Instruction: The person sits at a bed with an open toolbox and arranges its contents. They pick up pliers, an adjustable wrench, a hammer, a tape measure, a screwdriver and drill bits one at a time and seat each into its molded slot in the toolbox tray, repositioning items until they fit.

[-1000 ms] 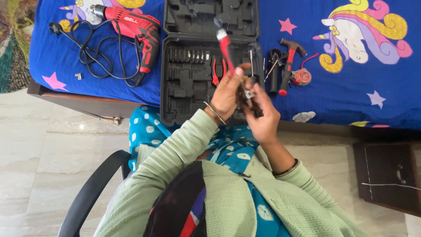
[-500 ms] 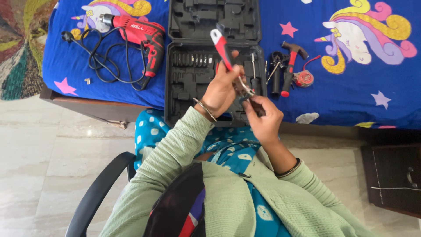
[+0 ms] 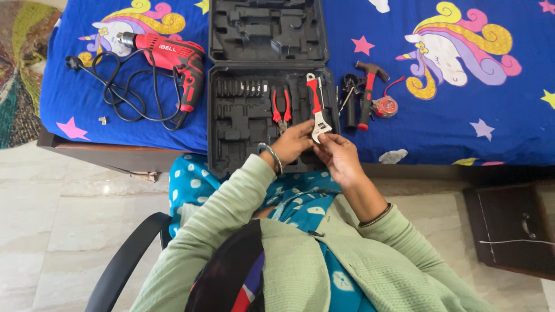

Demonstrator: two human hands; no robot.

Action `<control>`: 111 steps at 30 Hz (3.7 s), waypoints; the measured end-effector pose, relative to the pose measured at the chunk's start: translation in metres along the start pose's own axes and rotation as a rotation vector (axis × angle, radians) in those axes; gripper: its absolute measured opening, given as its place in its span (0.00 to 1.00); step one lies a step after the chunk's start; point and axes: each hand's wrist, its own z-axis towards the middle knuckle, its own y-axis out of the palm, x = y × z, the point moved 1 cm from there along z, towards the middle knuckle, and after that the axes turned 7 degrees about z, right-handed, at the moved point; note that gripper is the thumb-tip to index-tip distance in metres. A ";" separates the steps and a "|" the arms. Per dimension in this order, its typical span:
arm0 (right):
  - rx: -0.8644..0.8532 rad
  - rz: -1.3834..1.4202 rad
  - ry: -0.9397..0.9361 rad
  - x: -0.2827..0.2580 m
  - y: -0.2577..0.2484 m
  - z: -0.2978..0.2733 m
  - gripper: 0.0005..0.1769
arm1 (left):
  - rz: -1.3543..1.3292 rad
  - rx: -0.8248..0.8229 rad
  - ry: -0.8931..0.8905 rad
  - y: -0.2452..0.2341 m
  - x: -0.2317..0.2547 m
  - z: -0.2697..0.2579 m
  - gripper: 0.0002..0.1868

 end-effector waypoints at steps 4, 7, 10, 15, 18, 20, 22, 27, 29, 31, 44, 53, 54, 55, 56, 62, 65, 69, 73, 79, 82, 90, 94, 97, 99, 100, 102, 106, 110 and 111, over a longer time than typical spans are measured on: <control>0.044 -0.001 0.020 0.010 0.000 0.006 0.08 | 0.158 0.119 -0.135 0.013 0.017 -0.019 0.37; 0.056 0.013 0.027 0.015 0.001 0.011 0.08 | 0.494 0.228 -0.238 0.017 0.041 -0.027 0.36; 0.043 0.013 0.026 0.015 -0.001 0.018 0.07 | 0.721 0.304 -0.187 0.019 0.056 -0.030 0.33; 0.057 -0.068 0.032 0.015 -0.003 0.026 0.06 | 0.842 0.348 -0.033 0.022 0.052 -0.033 0.30; -0.011 -0.088 0.073 0.011 -0.001 0.026 0.07 | 0.887 0.425 -0.032 0.021 0.045 -0.028 0.28; -0.061 -0.112 0.111 0.006 0.000 0.024 0.10 | 0.953 0.462 -0.040 0.019 0.043 -0.025 0.26; -0.097 -0.165 0.147 -0.001 0.002 0.022 0.13 | 0.980 0.464 -0.104 0.018 0.044 -0.024 0.24; -0.111 -0.425 0.144 -0.013 0.003 0.020 0.18 | 0.963 0.439 -0.308 0.018 0.047 -0.021 0.23; -0.120 -0.497 0.133 -0.014 0.002 0.022 0.19 | 0.979 0.488 -0.270 0.018 0.047 -0.019 0.23; -0.123 -0.529 0.134 -0.016 0.000 0.026 0.18 | 0.941 0.518 -0.256 0.018 0.046 -0.018 0.22; -0.112 -1.118 -0.546 -0.042 0.009 0.018 0.11 | 0.984 0.568 -0.186 0.011 0.036 -0.019 0.16; -0.238 -1.667 -0.831 -0.048 0.043 0.006 0.21 | 1.133 0.496 -0.129 0.025 0.053 -0.034 0.25; -0.230 -1.728 -0.827 -0.045 0.045 0.004 0.24 | 1.143 0.494 -0.120 0.027 0.053 -0.035 0.28; -0.222 -1.789 -0.823 -0.043 0.046 0.003 0.26 | 1.175 0.482 -0.091 0.029 0.054 -0.036 0.26; -0.220 -1.805 -0.805 -0.041 0.047 0.002 0.28 | 1.206 0.469 -0.062 0.030 0.054 -0.037 0.24; -0.205 -1.866 -0.733 -0.033 0.043 0.003 0.30 | 1.312 0.393 -0.048 0.029 0.049 -0.035 0.18; -0.204 -1.863 -0.734 -0.033 0.040 0.006 0.28 | 1.343 0.360 -0.101 0.028 0.050 -0.034 0.18; -0.202 -1.865 -0.746 -0.031 0.042 0.009 0.34 | 1.353 0.363 -0.142 0.031 0.055 -0.036 0.20; -0.201 -1.889 -0.744 -0.031 0.048 0.008 0.41 | 1.281 0.364 -0.128 0.030 0.060 -0.035 0.27; -0.193 -1.973 -0.652 -0.034 0.054 0.008 0.43 | 1.463 0.272 -0.004 -0.003 0.074 0.017 0.33; -0.200 -1.942 -0.603 -0.037 0.055 0.010 0.41 | 1.647 0.064 -0.060 -0.017 0.076 0.056 0.36; -0.128 -1.920 -0.764 -0.028 0.051 0.000 0.32 | 1.805 -0.096 -0.185 -0.032 0.054 0.092 0.34; -0.055 -1.926 -0.780 -0.021 0.055 -0.005 0.27 | 1.763 -0.078 -0.305 -0.030 0.061 0.088 0.38; -0.070 -1.900 -0.816 -0.024 0.061 -0.011 0.34 | 1.748 -0.130 -0.388 -0.025 0.076 0.092 0.41; -0.067 -1.910 -0.772 -0.025 0.065 -0.014 0.34 | 1.733 -0.154 -0.419 -0.023 0.082 0.095 0.43; -0.066 -1.915 -0.750 -0.026 0.066 -0.015 0.34 | 1.750 -0.161 -0.409 -0.022 0.084 0.096 0.43; -0.060 -1.900 -0.766 -0.025 0.068 -0.017 0.34 | 1.778 -0.170 -0.397 -0.022 0.082 0.096 0.43; -0.075 -1.907 -0.760 -0.025 0.068 -0.013 0.33 | 1.835 -0.175 -0.395 -0.024 0.072 0.100 0.42; -0.093 -1.898 -0.753 -0.026 0.064 -0.006 0.30 | 1.894 -0.172 -0.380 -0.023 0.065 0.105 0.40; -0.090 -1.903 -0.749 -0.025 0.062 -0.006 0.30 | 1.911 -0.164 -0.361 -0.023 0.064 0.106 0.39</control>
